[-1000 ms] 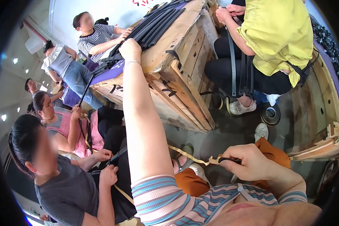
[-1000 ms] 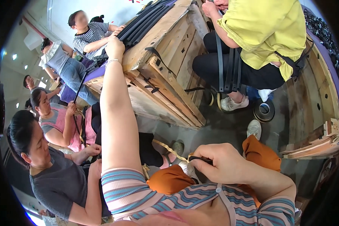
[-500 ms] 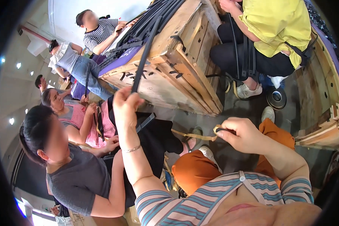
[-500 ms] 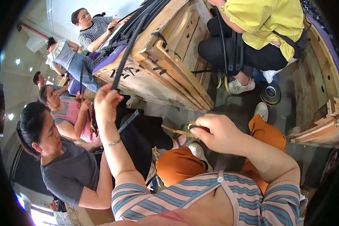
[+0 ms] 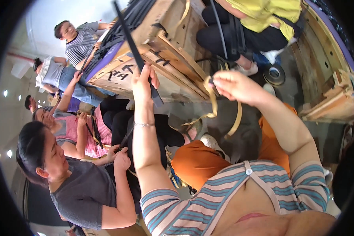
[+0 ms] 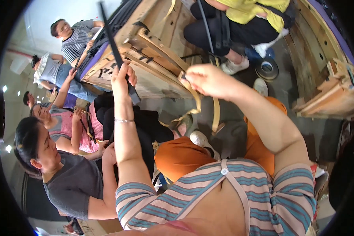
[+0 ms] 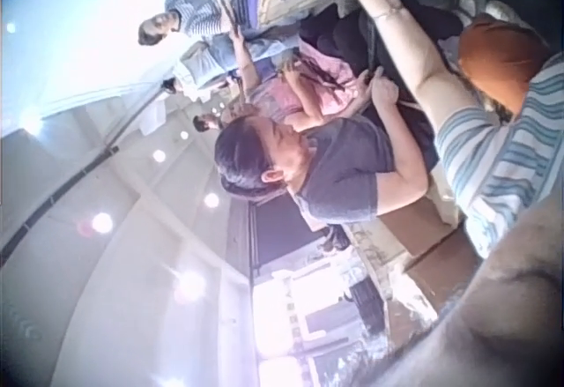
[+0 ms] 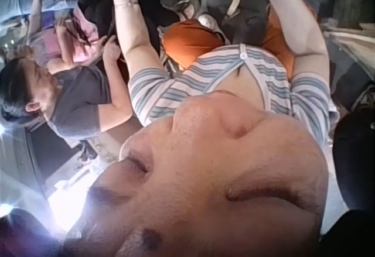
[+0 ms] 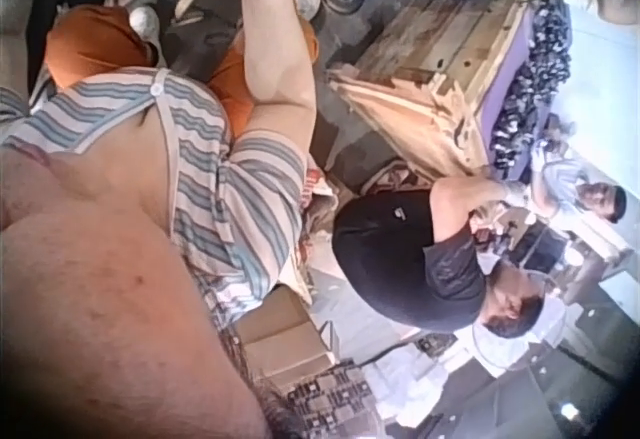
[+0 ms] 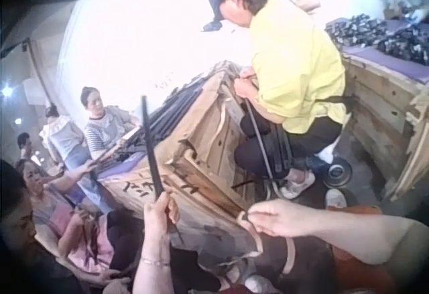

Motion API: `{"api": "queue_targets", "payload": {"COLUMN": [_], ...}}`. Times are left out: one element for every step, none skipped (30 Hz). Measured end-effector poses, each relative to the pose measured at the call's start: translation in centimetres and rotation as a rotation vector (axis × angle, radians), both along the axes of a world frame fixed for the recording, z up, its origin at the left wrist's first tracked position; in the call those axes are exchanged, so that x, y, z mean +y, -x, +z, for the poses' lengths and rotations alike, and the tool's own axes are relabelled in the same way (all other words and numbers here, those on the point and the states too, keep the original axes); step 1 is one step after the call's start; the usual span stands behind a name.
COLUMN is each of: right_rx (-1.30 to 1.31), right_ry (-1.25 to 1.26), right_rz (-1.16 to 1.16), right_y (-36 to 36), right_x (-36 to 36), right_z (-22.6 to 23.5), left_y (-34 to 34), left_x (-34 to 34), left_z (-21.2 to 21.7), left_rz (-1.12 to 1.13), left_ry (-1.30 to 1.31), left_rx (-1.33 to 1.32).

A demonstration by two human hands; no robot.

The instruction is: Applying adhesive tape to long black plastic or rubber components on an assembly line.

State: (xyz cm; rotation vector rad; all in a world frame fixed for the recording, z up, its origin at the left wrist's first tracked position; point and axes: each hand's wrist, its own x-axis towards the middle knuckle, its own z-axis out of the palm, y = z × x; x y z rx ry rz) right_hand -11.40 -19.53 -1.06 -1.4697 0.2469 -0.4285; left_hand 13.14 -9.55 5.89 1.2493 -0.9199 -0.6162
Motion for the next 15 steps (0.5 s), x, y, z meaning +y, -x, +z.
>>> {"api": "queue_targets", "payload": {"right_rx": [-0.024,-0.033,-0.029,-0.034,-0.041,-0.042,-0.042,-0.044,-0.044,-0.023,-0.003,-0.108,-0.219,-0.289,-0.295], "right_ry": [-0.114,-0.139,-0.150,-0.147,-0.142,-0.142,-0.134,-0.123,-0.119,-0.054,0.012,0.030,0.051,0.048,0.060], "right_rz": [0.015,-0.011,-0.018,-0.018,-0.017,-0.012,-0.027,-0.042,-0.039,-0.021,-0.004,-0.050,-0.094,-0.095,-0.096], "right_y": [-0.1,-0.1,-0.2,0.0,0.3,0.3,0.3,0.3,0.4,0.5,0.6,0.5,0.5,0.7,1.0], "right_x": [-0.3,-0.2,-0.4,-0.6,-0.6,-0.4,-0.2,0.0,0.2,0.4,0.7,1.1,1.5,1.4,1.6], "right_z": [0.3,0.2,-0.1,-0.1,0.0,0.0,0.1,0.3,0.5,0.7,0.9,0.6,0.4,0.3,0.9], "left_y": [0.9,2.0,3.1,3.5,3.7,3.7,4.7,5.4,6.0,6.5,6.2,6.4,6.7,6.7,7.0], "left_x": [0.5,0.9,1.1,1.1,1.1,1.3,1.5,1.7,2.1,2.3,2.6,2.6,2.5,2.6,2.7], "left_z": [-0.9,-1.5,-1.7,-1.8,-1.9,-1.9,-2.6,-3.0,-3.6,-4.0,-4.7,-5.5,-6.1,-6.5,-6.8], "left_rz": [-0.021,-0.040,-0.048,-0.045,-0.132,-0.215,-0.200,-0.206,-0.214,-0.240,-0.304,-0.292,-0.280,-0.301,-0.312], "left_ry": [0.088,0.137,0.191,0.186,0.099,0.014,-0.015,-0.043,-0.072,-0.023,-0.025,-0.046,-0.065,-0.082,-0.063], "left_rx": [-0.046,0.081,0.207,0.211,0.236,0.256,0.273,0.251,0.231,0.291,0.314,0.298,0.276,0.256,0.252]}}
